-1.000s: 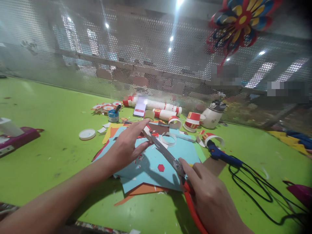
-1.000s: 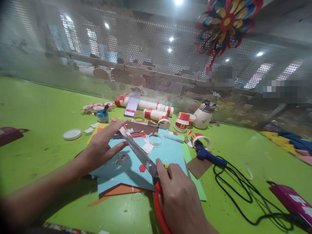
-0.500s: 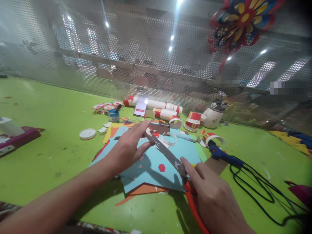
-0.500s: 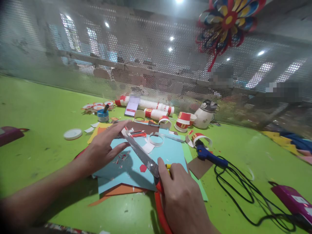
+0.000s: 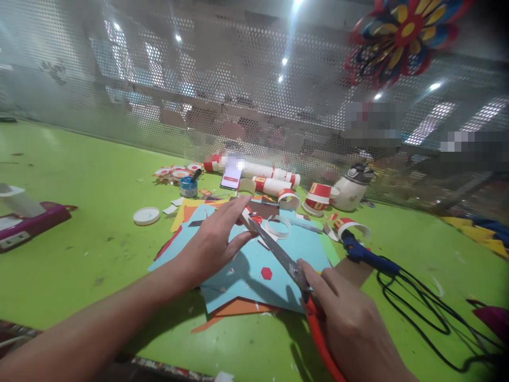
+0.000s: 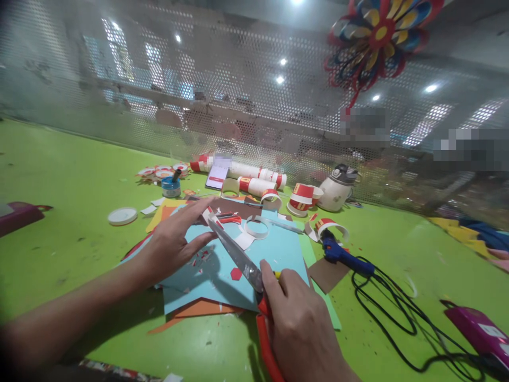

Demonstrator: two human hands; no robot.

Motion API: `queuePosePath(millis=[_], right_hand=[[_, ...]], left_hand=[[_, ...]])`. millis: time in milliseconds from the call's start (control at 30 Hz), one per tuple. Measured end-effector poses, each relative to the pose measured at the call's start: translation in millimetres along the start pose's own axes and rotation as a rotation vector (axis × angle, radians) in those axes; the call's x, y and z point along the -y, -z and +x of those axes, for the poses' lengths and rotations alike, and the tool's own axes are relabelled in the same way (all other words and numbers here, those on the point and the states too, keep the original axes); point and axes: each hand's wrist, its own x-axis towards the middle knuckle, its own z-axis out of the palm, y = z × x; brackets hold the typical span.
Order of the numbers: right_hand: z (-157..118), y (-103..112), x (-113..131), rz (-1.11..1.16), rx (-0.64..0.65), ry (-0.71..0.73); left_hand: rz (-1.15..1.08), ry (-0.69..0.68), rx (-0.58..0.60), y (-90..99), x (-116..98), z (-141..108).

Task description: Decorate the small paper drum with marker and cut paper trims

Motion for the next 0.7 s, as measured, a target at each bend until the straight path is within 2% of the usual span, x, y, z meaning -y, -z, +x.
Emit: queuePosePath(millis=[700], right_hand=[[0.1,-2.7,1.8,0.049,0.046,-0.031]], left_hand=[[0.004,0.036,0.035,-1.0,0.4,-1.3]])
